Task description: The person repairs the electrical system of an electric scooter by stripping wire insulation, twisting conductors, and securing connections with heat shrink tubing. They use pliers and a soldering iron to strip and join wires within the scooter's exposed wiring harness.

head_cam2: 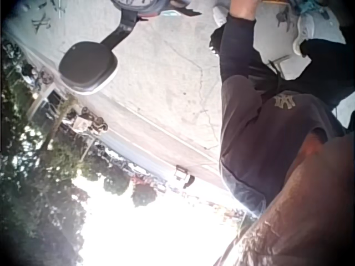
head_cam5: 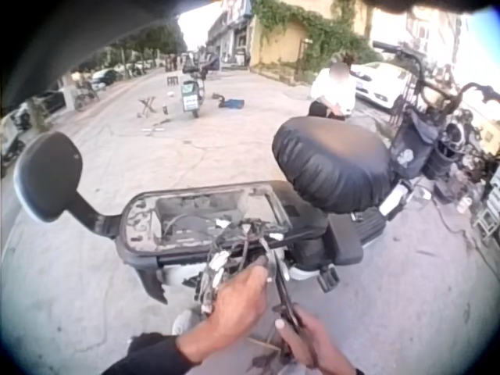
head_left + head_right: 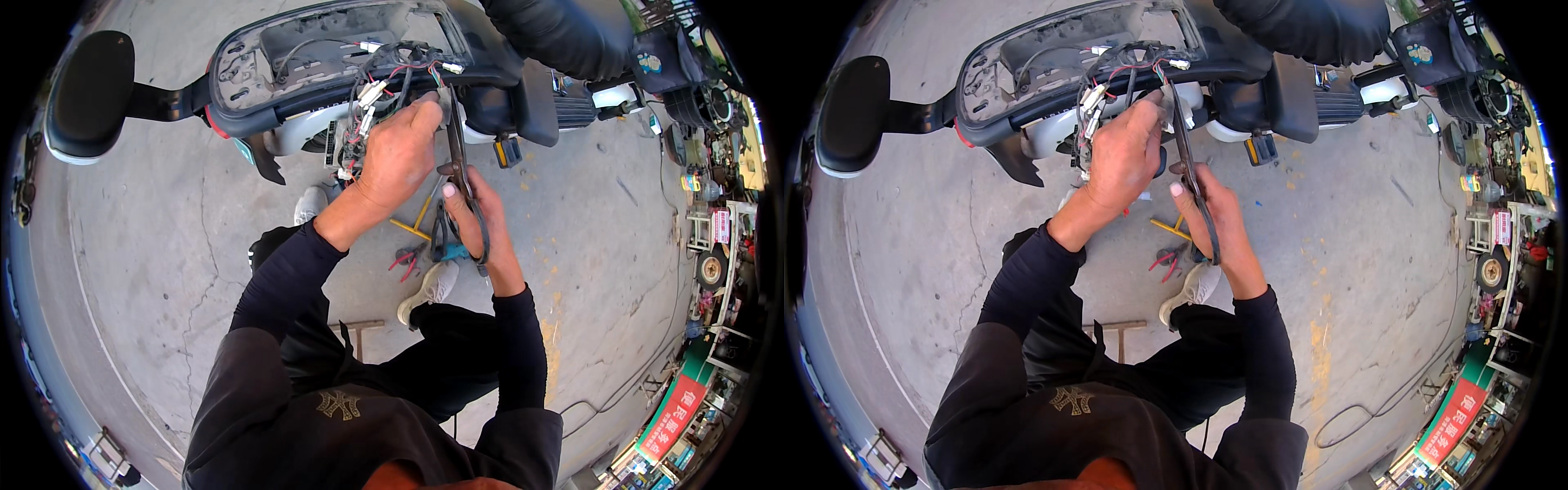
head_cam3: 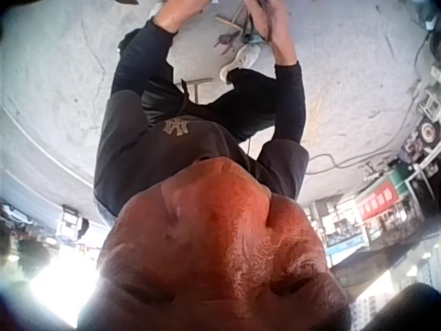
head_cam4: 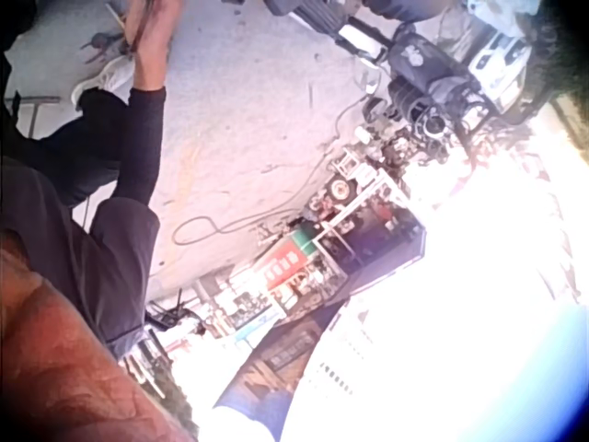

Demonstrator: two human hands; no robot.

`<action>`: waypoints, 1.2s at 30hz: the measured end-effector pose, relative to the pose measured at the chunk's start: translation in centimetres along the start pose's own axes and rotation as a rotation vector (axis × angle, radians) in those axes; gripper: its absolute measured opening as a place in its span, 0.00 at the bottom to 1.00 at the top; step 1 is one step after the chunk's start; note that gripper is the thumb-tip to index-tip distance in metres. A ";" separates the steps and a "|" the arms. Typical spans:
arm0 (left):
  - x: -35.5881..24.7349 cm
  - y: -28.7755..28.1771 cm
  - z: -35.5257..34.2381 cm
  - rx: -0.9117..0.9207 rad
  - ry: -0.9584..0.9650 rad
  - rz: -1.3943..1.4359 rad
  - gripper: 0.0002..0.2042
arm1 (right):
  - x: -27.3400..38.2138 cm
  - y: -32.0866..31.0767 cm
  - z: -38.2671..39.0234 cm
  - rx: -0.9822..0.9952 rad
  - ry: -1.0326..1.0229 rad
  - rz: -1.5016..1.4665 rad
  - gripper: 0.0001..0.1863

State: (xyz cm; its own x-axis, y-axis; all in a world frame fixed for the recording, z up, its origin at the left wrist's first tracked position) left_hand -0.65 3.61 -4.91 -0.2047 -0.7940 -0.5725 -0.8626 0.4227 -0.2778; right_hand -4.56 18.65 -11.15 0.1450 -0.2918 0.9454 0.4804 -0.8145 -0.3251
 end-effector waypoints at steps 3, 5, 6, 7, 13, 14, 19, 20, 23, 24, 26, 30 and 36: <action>-0.1 0.0 0.0 0.001 -0.009 0.018 0.10 | 0.0 0.4 -0.3 -0.027 -0.082 0.016 0.14; 0.0 0.2 -0.1 0.020 -0.022 0.019 0.10 | -0.8 0.6 -0.8 -0.040 -0.098 -0.049 0.14; 0.2 0.2 -0.1 0.029 -0.029 0.017 0.10 | -0.8 0.8 -0.8 -0.044 -0.103 -0.082 0.14; 0.3 0.2 0.0 0.038 -0.035 0.014 0.10 | -0.9 0.9 -0.8 -0.039 -0.085 -0.082 0.14; 1.3 0.3 0.2 0.035 -0.121 0.031 0.07 | 0.0 0.7 -0.5 -0.035 -0.022 -0.137 0.12; 1.4 0.2 0.3 0.020 -0.150 0.050 0.07 | 0.3 0.7 -0.4 -0.039 -0.030 -0.108 0.12; 1.4 -0.2 0.0 -0.037 -0.252 0.147 0.07 | 0.5 0.2 -0.1 -0.036 0.016 -0.058 0.12; 1.4 -0.4 -0.1 -0.063 -0.262 0.173 0.07 | 0.5 0.2 -0.1 -0.031 0.020 -0.075 0.13; 1.3 0.3 0.4 -0.001 -0.180 0.112 0.07 | 0.9 0.4 -0.3 -0.042 -0.003 -0.112 0.13; 1.3 0.3 0.4 -0.012 -0.172 0.112 0.08 | 1.1 0.4 -0.5 -0.050 -0.017 -0.121 0.14; 1.3 0.1 0.5 -0.033 -0.156 0.111 0.08 | 1.1 0.5 -0.5 -0.042 0.006 -0.120 0.13; 2.0 0.4 1.0 -0.013 -0.342 0.157 0.07 | 1.0 0.3 -0.4 -0.075 0.007 -0.044 0.12; 3.6 1.4 2.6 -0.104 -0.672 0.443 0.05 | 6.0 -2.8 2.3 -0.341 -0.332 0.158 0.12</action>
Point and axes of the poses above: each hand's wrist, its own z-axis away from the middle knuckle, its own y-axis out of the palm, x = y × z, the point moved 9 cm from there along -z, towards the middle knuckle, and after that the axes turned 13 degrees about -x, right-handed, at the moved point
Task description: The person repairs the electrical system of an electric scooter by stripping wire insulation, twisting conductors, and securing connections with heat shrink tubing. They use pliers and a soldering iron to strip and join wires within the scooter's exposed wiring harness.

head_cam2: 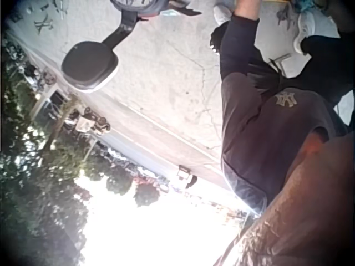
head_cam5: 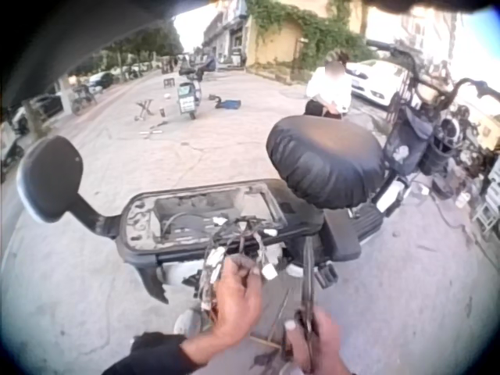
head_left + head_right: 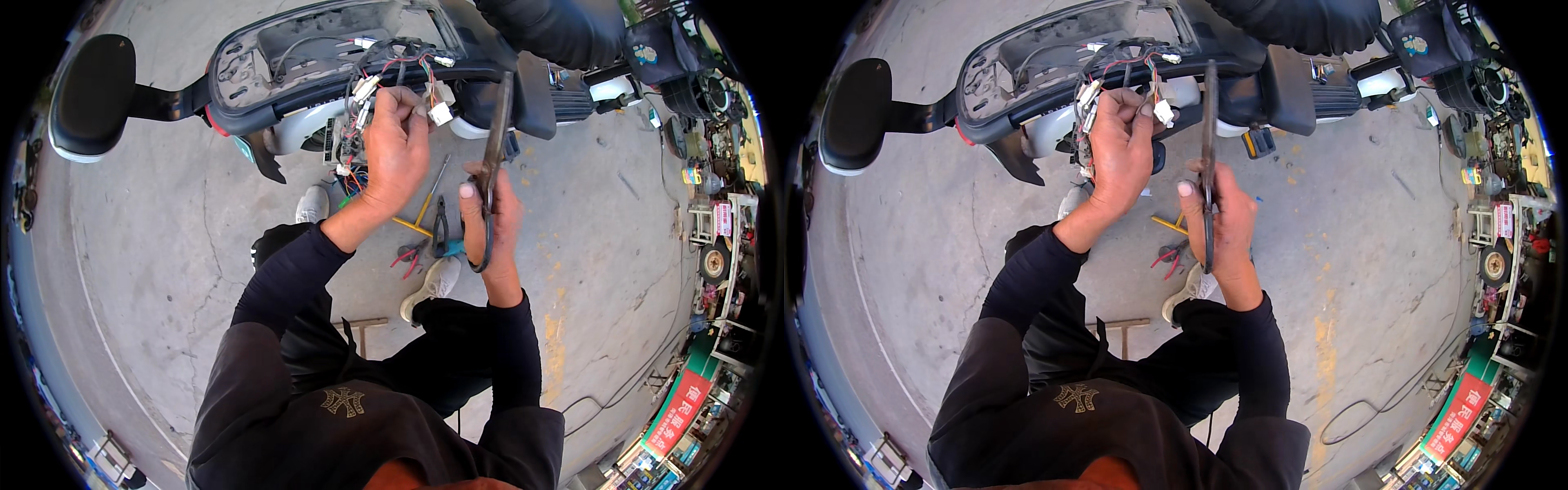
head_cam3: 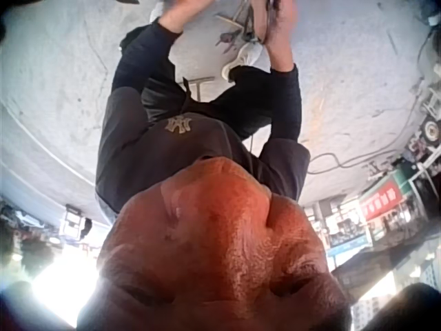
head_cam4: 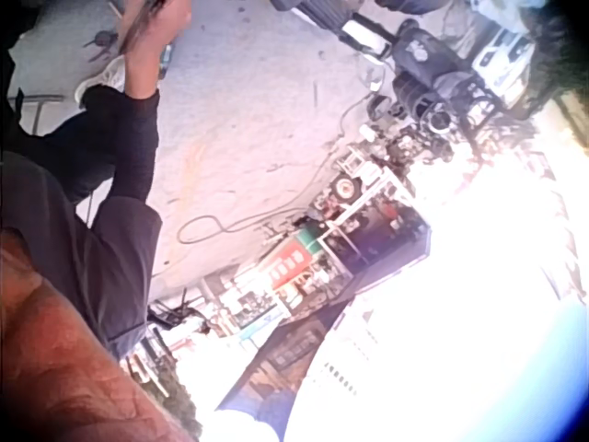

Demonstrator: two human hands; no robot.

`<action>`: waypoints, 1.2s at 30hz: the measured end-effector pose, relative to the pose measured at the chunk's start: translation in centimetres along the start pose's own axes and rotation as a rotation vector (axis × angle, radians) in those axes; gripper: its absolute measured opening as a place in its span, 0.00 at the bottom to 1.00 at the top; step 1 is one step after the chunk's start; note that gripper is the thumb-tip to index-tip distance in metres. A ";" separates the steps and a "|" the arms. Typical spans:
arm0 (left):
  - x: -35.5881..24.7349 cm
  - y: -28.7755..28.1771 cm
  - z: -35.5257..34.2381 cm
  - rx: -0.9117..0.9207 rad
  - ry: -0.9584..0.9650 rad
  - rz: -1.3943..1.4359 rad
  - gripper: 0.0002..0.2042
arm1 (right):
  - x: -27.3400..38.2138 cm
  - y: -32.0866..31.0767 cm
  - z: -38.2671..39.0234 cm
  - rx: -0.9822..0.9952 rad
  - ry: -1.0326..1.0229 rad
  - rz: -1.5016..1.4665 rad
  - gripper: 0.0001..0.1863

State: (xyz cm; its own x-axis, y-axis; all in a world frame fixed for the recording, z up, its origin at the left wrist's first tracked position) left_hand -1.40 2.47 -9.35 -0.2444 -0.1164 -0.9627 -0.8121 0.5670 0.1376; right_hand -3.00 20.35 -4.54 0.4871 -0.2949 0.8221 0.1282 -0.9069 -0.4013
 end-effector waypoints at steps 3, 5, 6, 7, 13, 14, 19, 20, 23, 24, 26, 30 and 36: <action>0.2 0.9 1.5 0.033 -0.123 0.109 0.08 | -2.8 -0.6 0.9 -0.127 0.168 -0.272 0.19; 1.2 1.2 1.8 0.097 -0.236 0.088 0.08 | -3.3 -0.1 0.5 -0.162 0.175 -0.433 0.23; 1.7 1.4 2.1 0.126 -0.293 0.077 0.08 | -3.2 0.1 0.1 -0.180 0.160 -0.442 0.22; 1.8 1.2 3.2 0.030 -0.289 0.126 0.07 | -2.9 0.5 -0.3 -0.197 0.145 -0.450 0.21; 3.3 3.1 7.8 0.771 0.299 -0.769 0.06 | -3.8 0.3 -0.3 -0.376 0.199 -0.349 0.25; 3.3 2.5 8.5 0.826 0.374 -0.815 0.07 | -3.5 0.5 -0.2 -0.374 0.177 -0.357 0.26; 2.1 -0.6 8.2 1.113 0.349 -1.105 0.07 | -2.7 5.5 -0.8 -0.377 0.329 -0.737 0.34; -0.5 -0.9 7.2 1.061 0.372 -1.052 0.06 | -3.3 6.5 -1.3 -0.402 0.362 -0.817 0.34; -7.9 -2.2 3.4 0.838 0.447 -0.876 0.05 | -3.0 7.4 -2.7 -0.409 0.479 -0.873 0.28; -10.1 -2.6 1.9 0.711 0.456 -0.802 0.05 | -3.1 7.7 -2.7 -0.386 0.522 -0.883 0.26; -13.0 -2.3 -0.5 0.548 0.623 -0.714 0.06 | -3.3 7.2 -3.4 -0.411 0.514 -0.862 0.23; -13.5 1.8 -4.3 0.601 1.077 -0.720 0.07 | -4.7 6.1 -4.3 -0.437 0.554 -0.909 0.22; -10.3 5.4 -5.0 0.822 1.103 -0.721 0.07 | -6.0 6.0 -4.5 -0.468 0.575 -0.901 0.20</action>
Point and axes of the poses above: each hand's wrist, its own z-axis away from the middle knuckle, its own y-axis out of the palm, x = y × z, the point moved 9 cm from there along -z, towards the middle knuckle, and after that the axes turned 13 degrees about -x, right-handed, at the moved point
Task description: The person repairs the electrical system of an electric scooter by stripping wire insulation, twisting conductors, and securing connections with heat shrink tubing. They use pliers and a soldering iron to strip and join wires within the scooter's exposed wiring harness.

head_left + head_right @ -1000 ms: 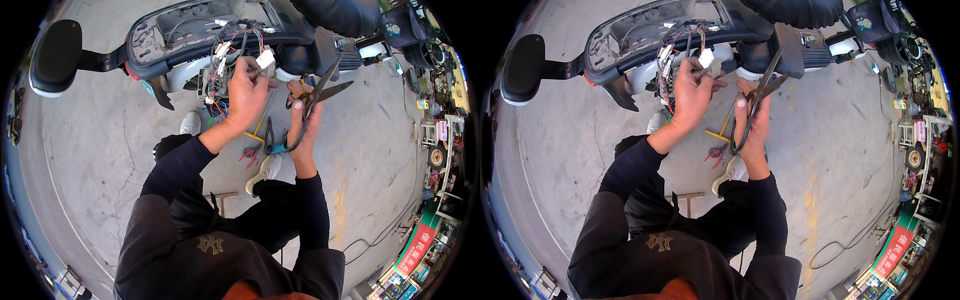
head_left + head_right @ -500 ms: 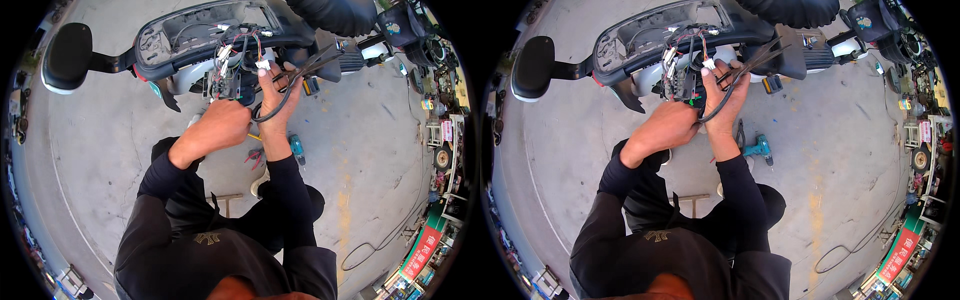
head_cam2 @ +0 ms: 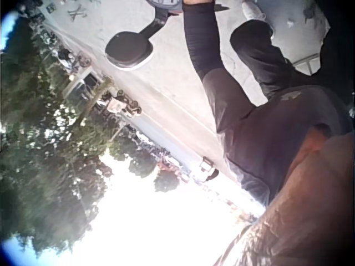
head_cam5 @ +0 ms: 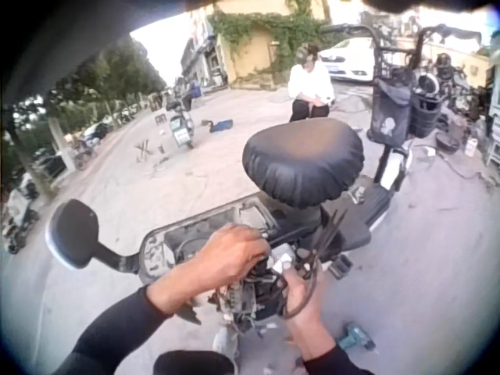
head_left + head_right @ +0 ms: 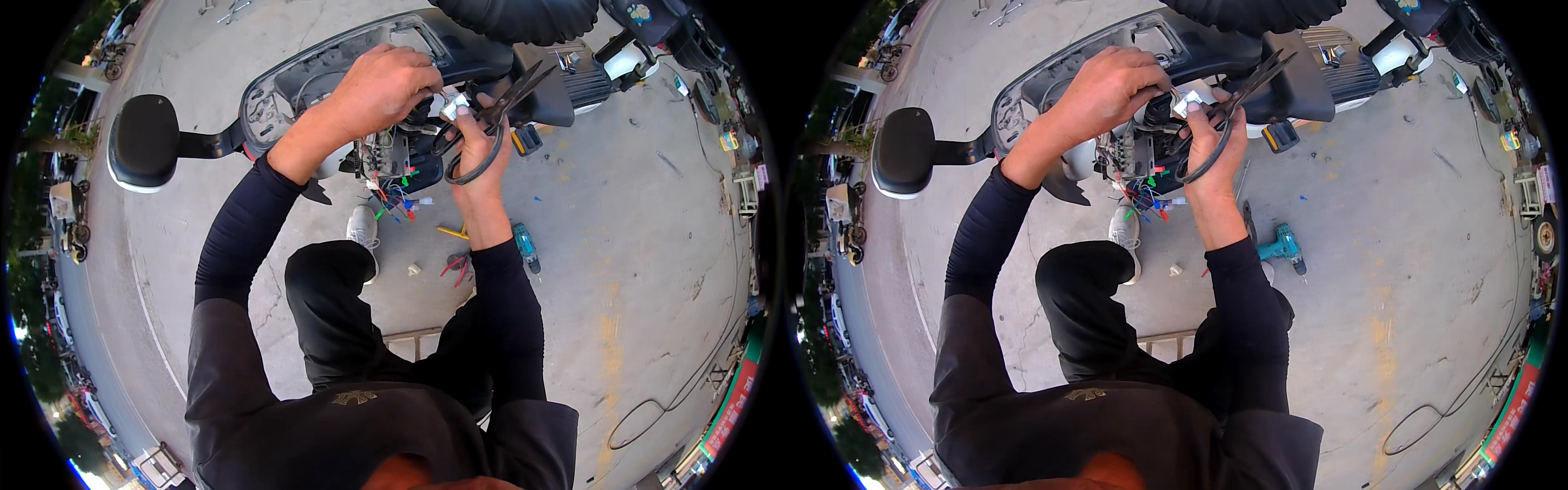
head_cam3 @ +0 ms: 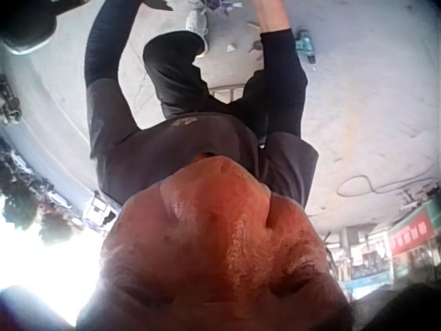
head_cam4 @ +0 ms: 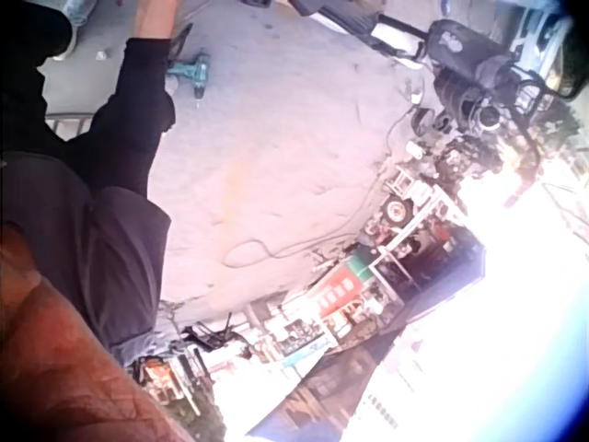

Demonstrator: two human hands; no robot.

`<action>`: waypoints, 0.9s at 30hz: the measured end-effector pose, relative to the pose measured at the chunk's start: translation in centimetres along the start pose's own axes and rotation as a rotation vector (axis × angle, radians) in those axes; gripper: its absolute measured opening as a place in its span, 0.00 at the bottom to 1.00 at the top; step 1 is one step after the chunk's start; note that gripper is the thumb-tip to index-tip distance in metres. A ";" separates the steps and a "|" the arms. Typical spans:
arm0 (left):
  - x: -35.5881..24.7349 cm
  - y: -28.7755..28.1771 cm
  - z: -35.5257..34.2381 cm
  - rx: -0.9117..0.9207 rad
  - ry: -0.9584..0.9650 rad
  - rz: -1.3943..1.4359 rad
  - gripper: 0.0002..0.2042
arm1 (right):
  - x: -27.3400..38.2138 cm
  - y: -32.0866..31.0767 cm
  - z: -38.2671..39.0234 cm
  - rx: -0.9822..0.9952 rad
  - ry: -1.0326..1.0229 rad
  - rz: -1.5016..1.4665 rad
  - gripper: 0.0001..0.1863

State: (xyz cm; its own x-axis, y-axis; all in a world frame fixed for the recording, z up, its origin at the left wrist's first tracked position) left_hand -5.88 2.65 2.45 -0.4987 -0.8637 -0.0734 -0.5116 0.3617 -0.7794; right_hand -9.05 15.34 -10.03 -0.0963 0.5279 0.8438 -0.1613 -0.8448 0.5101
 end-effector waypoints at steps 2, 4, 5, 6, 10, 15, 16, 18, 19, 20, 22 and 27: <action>0.2 0.1 -0.3 -0.005 -0.014 -0.021 0.08 | 0.0 0.1 -0.3 0.008 0.006 -0.020 0.19; 0.1 0.2 -0.4 0.005 0.013 -0.050 0.08 | 0.0 0.0 -0.5 0.021 0.011 -0.028 0.20; 0.0 0.2 -0.5 0.010 0.027 -0.065 0.08 | -0.1 -0.1 -0.7 0.030 0.013 -0.032 0.20; -0.2 0.2 -0.7 0.002 0.044 -0.078 0.07 | -0.1 0.1 -0.8 0.041 0.016 -0.039 0.20; -0.8 0.5 -1.1 0.004 0.102 -0.131 0.06 | 0.5 -0.2 -0.9 0.057 0.016 -0.032 0.23; -0.9 1.3 -1.8 0.127 0.138 -0.190 0.05 | 0.3 -0.4 -1.2 0.091 -0.011 -0.015 0.22; -0.9 1.5 -2.0 0.173 0.143 -0.199 0.06 | 0.2 -0.4 -1.3 0.083 -0.005 -0.006 0.22; -0.8 1.8 -2.2 0.233 0.150 -0.207 0.06 | 0.0 -0.6 -1.3 0.068 0.009 0.012 0.22; -0.7 1.9 -2.3 0.246 0.152 -0.206 0.05 | -0.1 -0.6 -1.3 0.068 0.012 -0.001 0.23; -0.6 2.0 -2.4 0.260 0.154 -0.204 0.05 | -0.2 -0.5 -1.3 0.068 0.016 -0.014 0.23; -0.4 2.1 -2.4 0.292 0.155 -0.206 0.04 | -0.2 -0.3 -1.2 0.063 0.010 -0.019 0.23; 0.0 2.7 -2.8 0.332 0.179 -0.194 0.02 | 0.1 -0.3 -0.9 0.058 -0.013 0.001 0.24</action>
Point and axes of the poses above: each hand's wrist, its own z-axis away from the middle knuckle, its own y-axis out of the palm, x = y × z, the point moved 9 cm from there along -z, towards the middle knuckle, and after that the axes turned 13 degrees about -x, right-handed, at the moved point
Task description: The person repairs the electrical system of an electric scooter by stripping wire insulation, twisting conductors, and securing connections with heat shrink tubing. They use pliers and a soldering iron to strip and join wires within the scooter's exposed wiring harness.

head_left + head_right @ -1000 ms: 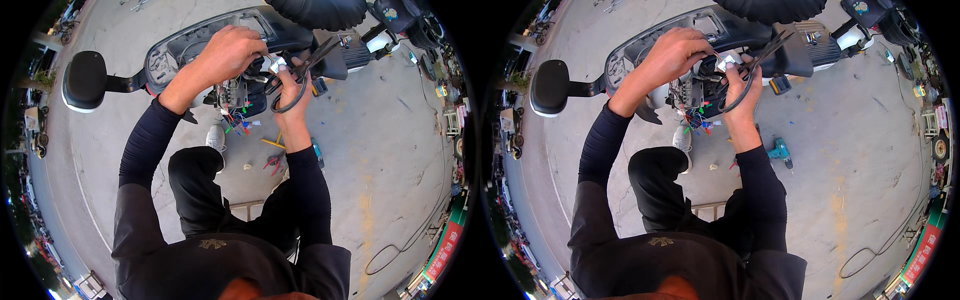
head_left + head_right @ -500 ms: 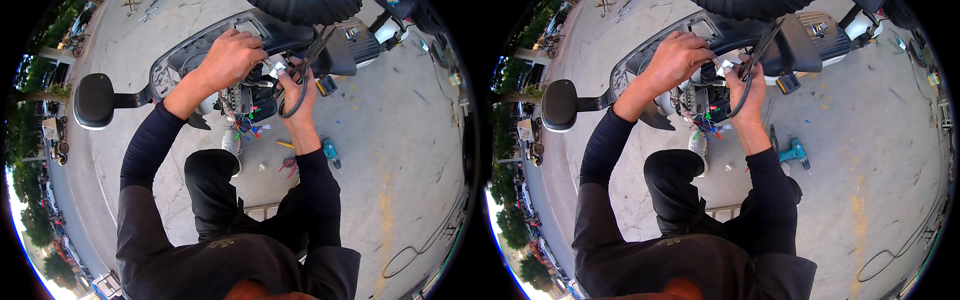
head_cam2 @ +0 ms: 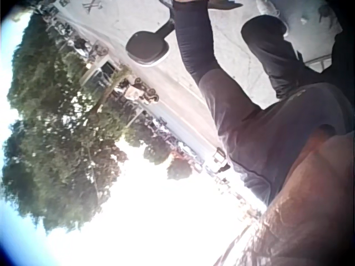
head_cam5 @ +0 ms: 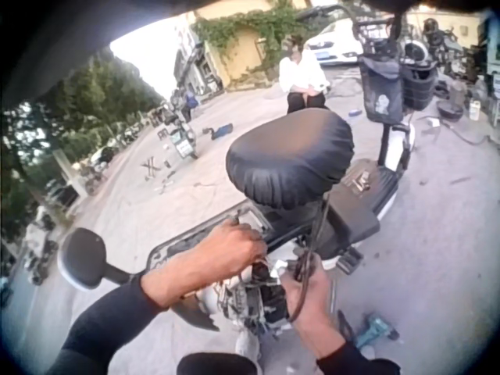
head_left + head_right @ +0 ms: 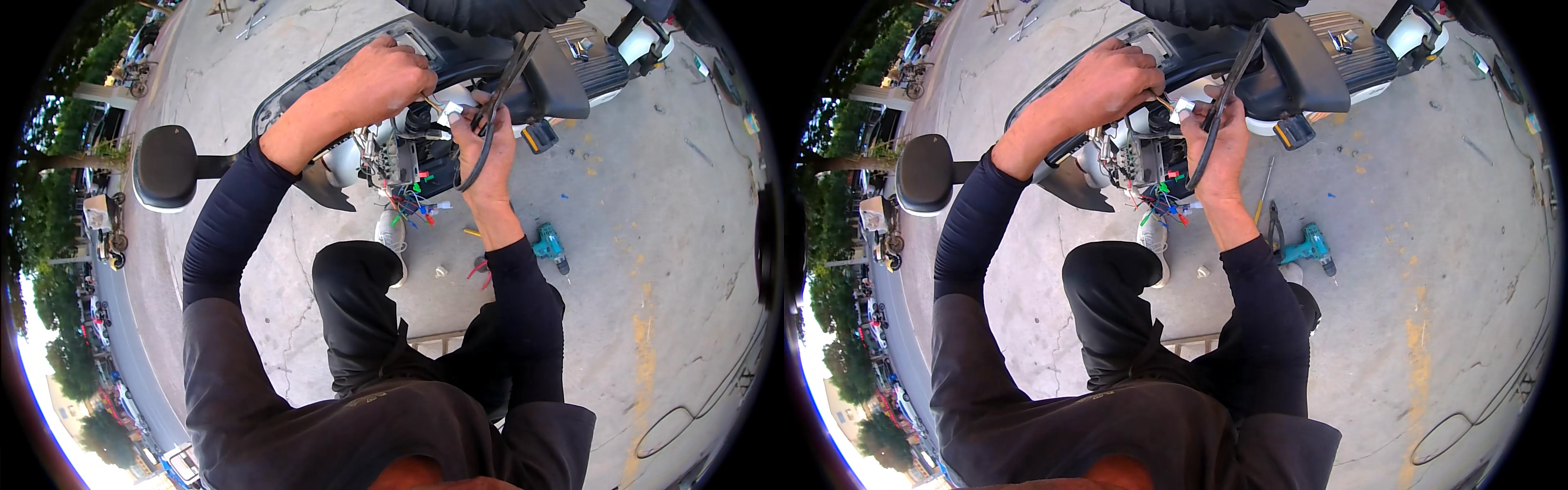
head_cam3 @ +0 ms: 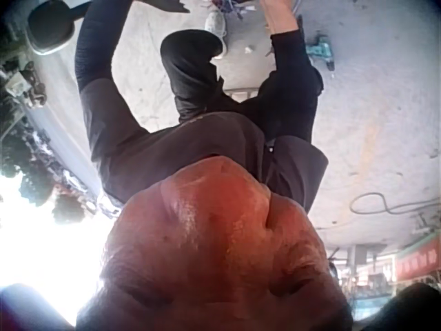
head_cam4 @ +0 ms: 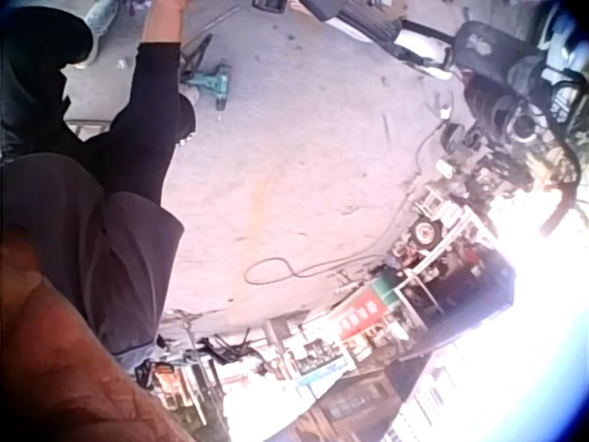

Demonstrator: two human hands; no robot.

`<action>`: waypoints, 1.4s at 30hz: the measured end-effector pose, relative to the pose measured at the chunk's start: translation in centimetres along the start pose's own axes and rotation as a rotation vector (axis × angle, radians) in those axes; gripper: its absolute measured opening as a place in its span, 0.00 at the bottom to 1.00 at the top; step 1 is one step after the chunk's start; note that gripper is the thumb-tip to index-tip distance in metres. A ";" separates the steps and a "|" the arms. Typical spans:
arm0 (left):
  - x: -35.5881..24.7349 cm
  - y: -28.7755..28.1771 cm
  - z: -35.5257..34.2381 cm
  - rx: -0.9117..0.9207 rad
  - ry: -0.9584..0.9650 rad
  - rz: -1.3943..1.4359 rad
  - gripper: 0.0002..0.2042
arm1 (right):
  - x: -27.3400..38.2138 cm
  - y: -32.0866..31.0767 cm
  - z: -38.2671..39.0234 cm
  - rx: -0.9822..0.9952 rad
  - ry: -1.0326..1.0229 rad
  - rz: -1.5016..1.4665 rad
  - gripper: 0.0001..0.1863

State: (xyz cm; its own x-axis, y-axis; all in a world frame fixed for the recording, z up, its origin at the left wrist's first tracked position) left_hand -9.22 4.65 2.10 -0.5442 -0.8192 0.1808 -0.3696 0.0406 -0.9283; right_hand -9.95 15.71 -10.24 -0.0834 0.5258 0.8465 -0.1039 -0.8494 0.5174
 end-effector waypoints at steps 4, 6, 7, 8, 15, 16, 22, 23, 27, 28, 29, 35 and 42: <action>0.6 0.1 0.3 0.076 -0.055 0.074 0.02 | -0.3 -0.1 -0.1 -0.002 0.008 0.007 0.24; 0.5 -0.2 0.3 0.064 -0.058 0.082 0.02 | -0.2 0.1 0.0 -0.007 0.031 0.019 0.24; 0.2 -0.5 0.2 0.049 -0.051 0.068 0.02 | -0.4 -0.1 -0.2 -0.016 0.041 0.014 0.24; -0.1 -0.8 0.2 0.033 -0.043 0.055 0.02 | -0.7 -0.3 -0.4 -0.025 0.051 0.008 0.24; 0.6 -1.3 1.1 -0.014 -0.099 0.191 0.04 | -1.4 -0.2 -0.6 -0.046 0.128 -0.072 0.24; 0.8 -1.3 1.2 -0.011 -0.108 0.199 0.04 | -1.3 -0.2 -0.5 -0.055 0.114 -0.066 0.24; 0.8 -0.7 0.4 -0.029 -0.141 0.234 0.02 | -2.4 0.1 -1.0 -0.084 0.077 -0.133 0.25; 0.8 -0.6 0.2 -0.038 -0.140 0.247 0.02 | -2.8 0.0 -1.0 -0.088 0.076 -0.129 0.25; 1.9 0.9 0.0 0.091 -0.216 0.318 0.03 | -2.7 0.4 -1.1 -0.073 0.106 -0.154 0.25; 2.2 1.3 -0.3 0.138 -0.235 0.324 0.03 | -2.6 0.1 -1.1 -0.098 0.098 -0.155 0.26; 2.5 1.8 -0.4 0.185 -0.252 0.329 0.04 | -2.6 -0.2 -1.1 -0.122 0.091 -0.156 0.27; 3.1 2.3 -0.2 0.167 -0.255 0.296 0.05 | -3.2 -0.6 -0.4 -0.067 0.218 -0.177 0.32; 2.5 2.1 0.1 0.120 -0.306 0.229 0.05 | -2.9 1.6 0.5 -0.011 0.180 -0.296 0.32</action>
State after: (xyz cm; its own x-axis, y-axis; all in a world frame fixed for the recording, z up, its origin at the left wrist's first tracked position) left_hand -11.31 2.60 0.60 -0.3464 -0.9299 -0.1234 -0.1641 0.1896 -0.9681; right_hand -9.39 12.75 -11.81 -0.2212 0.7500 0.6234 -0.1607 -0.6585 0.7352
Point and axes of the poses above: each hand's wrist, its own z-axis away from the middle knuckle, its own y-axis out of the palm, x = y × z, the point moved 9 cm from there along -z, towards the middle knuckle, and after that the axes turned 13 degrees about -x, right-handed, at the moved point
